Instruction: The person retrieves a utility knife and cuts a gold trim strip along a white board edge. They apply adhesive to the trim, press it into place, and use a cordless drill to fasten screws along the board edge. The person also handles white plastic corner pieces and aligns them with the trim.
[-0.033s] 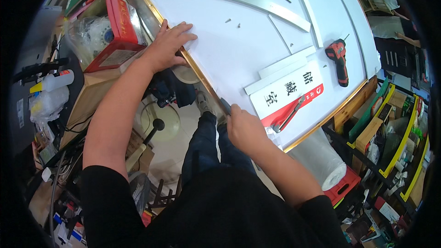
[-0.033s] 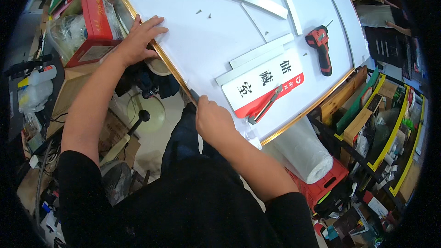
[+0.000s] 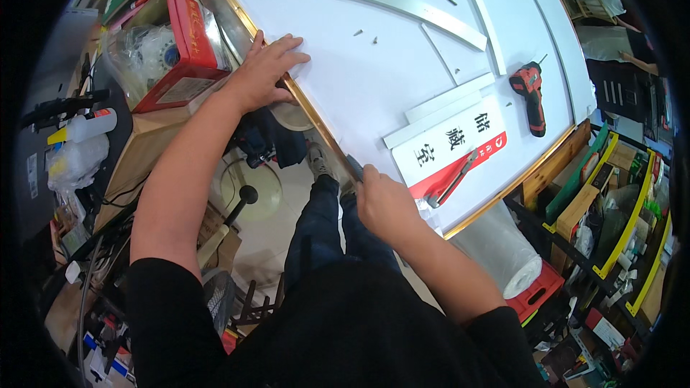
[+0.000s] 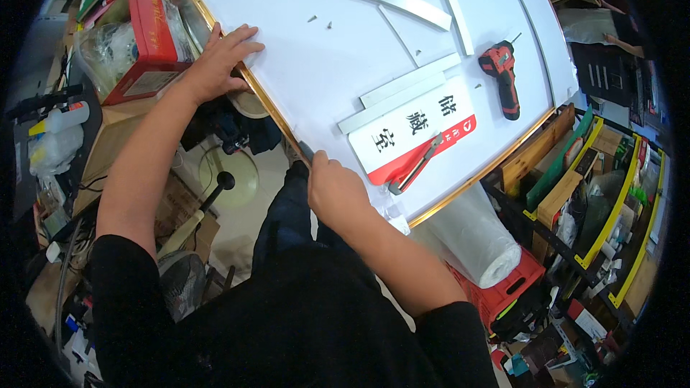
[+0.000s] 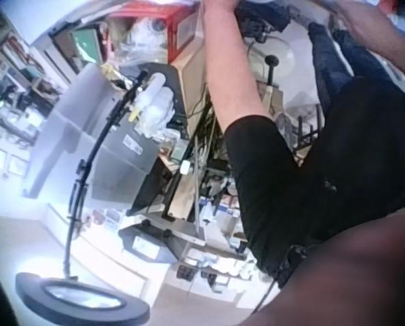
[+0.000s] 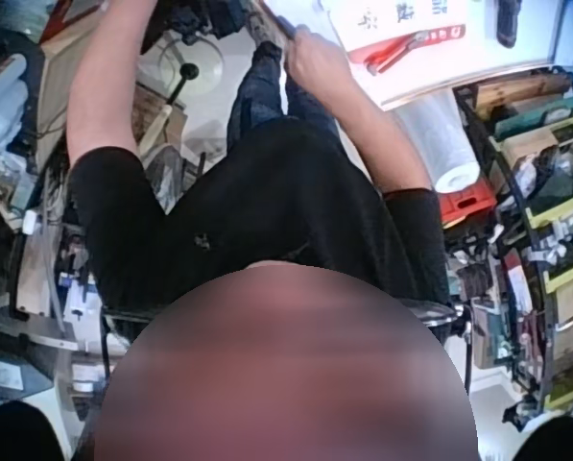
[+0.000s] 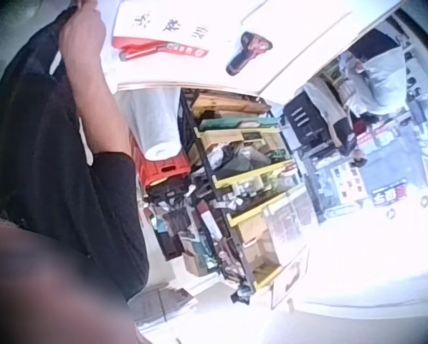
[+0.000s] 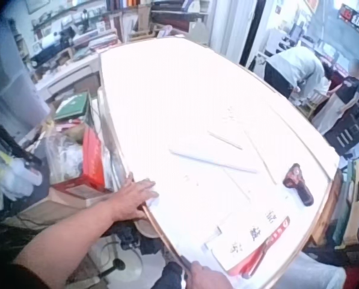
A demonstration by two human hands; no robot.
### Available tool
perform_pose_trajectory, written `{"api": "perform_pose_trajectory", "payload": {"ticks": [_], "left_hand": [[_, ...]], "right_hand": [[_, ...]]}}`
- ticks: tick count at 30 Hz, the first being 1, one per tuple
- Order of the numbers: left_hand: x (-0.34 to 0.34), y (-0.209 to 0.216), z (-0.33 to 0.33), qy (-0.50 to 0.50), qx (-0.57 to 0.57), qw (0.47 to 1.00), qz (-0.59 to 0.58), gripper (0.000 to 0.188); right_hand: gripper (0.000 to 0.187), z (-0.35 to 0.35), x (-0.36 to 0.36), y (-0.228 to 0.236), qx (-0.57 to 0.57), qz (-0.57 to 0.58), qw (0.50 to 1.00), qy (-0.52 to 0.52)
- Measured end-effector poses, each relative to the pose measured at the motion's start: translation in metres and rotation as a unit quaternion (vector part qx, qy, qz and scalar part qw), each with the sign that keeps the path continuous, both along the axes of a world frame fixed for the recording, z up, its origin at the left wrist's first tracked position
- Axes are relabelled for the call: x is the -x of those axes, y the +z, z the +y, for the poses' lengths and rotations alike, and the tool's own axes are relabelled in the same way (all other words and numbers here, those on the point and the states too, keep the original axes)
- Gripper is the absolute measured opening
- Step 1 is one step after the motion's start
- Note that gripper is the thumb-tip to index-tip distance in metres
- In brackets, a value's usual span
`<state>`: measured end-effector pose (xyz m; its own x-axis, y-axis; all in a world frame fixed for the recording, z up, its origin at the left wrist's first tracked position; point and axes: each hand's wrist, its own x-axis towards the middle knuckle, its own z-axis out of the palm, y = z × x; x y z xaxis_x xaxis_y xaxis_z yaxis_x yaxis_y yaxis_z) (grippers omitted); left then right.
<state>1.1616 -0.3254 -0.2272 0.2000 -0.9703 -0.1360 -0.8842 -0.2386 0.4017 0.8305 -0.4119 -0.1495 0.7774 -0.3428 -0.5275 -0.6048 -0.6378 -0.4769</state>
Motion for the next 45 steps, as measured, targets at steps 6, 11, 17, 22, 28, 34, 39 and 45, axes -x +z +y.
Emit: {"api": "perform_pose_trajectory", "payload": {"ticks": [6,11,17,22,28,34,39,45], "left_hand": [[0.005,0.006,0.000,-0.005,-0.002,1.000,-0.019,0.083],[0.020,0.006,0.001,-0.016,0.057,0.998,-0.010,0.085],[0.026,0.003,0.007,-0.030,0.088,0.994,0.057,0.069],[0.030,0.002,0.008,-0.051,0.087,0.994,0.043,0.056],[0.036,0.007,0.005,-0.044,0.073,0.996,0.030,0.050],[0.040,0.010,0.002,-0.061,0.058,0.996,0.017,0.046],[0.038,0.010,-0.001,-0.071,0.034,0.997,0.002,0.043],[0.038,0.014,-0.001,-0.067,0.027,0.997,0.012,0.042]], "right_hand": [[0.023,-0.006,0.013,0.015,0.006,-0.016,1.000,-0.025],[0.028,-0.010,-0.018,0.001,0.018,-0.141,0.989,-0.048],[0.027,-0.003,-0.049,-0.022,-0.001,-0.112,0.993,-0.035],[0.025,-0.002,-0.047,-0.026,0.004,-0.111,0.993,-0.038],[0.023,-0.003,-0.049,-0.025,0.007,-0.110,0.993,-0.034],[0.020,-0.005,-0.052,-0.024,0.012,-0.109,0.994,-0.021],[0.015,-0.004,-0.051,-0.027,0.007,-0.082,0.997,-0.012],[0.015,-0.004,-0.034,-0.023,-0.010,-0.040,0.999,-0.016]]}}
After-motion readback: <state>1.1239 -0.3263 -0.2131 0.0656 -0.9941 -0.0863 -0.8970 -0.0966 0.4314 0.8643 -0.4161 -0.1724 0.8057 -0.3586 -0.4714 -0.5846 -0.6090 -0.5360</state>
